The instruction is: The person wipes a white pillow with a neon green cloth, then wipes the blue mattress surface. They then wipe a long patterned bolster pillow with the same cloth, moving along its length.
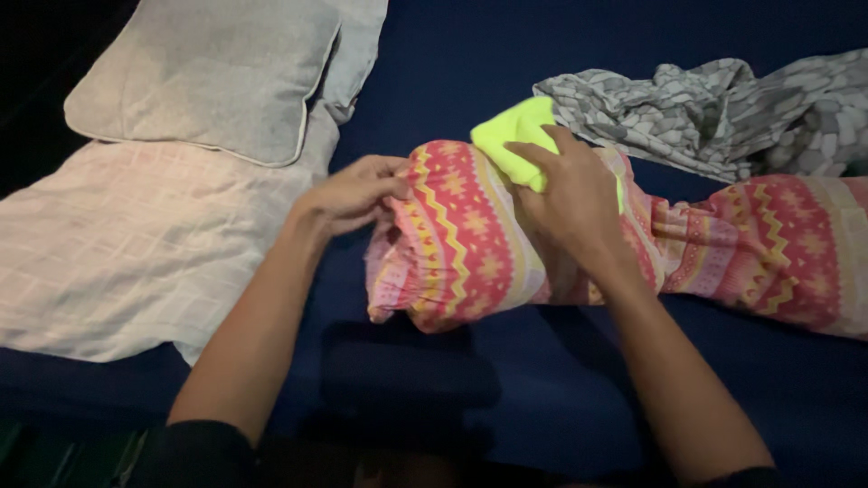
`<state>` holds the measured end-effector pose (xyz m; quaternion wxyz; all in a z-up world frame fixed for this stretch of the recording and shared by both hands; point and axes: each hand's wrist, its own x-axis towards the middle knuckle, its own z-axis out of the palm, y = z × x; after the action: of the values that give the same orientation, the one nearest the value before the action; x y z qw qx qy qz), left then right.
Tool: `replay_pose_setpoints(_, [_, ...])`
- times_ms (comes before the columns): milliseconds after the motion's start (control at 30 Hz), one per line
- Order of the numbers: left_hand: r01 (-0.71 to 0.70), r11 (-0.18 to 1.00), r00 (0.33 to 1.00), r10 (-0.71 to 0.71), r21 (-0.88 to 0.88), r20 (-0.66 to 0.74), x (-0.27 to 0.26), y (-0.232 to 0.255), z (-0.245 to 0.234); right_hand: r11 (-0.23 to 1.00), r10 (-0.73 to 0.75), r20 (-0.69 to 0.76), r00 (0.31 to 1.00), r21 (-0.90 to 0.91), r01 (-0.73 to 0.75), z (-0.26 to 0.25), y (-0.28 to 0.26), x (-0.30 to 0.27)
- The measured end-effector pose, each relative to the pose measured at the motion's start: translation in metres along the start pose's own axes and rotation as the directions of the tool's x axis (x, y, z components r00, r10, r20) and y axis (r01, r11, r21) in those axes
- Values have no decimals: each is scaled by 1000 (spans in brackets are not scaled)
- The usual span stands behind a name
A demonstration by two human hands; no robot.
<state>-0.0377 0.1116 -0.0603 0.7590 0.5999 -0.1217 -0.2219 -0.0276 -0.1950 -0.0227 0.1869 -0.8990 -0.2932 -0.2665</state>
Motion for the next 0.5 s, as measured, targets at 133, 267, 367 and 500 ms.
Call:
replay_pose_setpoints(133, [-57, 998, 997, 57, 7, 53, 12, -14, -7, 980, 41, -90, 995, 198, -22, -11, 30, 0])
replay_pose_setpoints(267, [-52, 836, 950, 209, 546, -230, 14, -15, -25, 976, 187, -119, 975, 133, -171, -20, 70, -7])
replay_pose_setpoints(367, [72, 529, 758, 522, 845, -392, 9, -10, -22, 958, 286, -120, 951, 29, -285, -16, 91, -12])
replay_pose_setpoints(500, [372, 552, 671, 396, 746, -627, 8, -3, -5, 929, 349, -108, 931, -89, -359, -16, 96, -16])
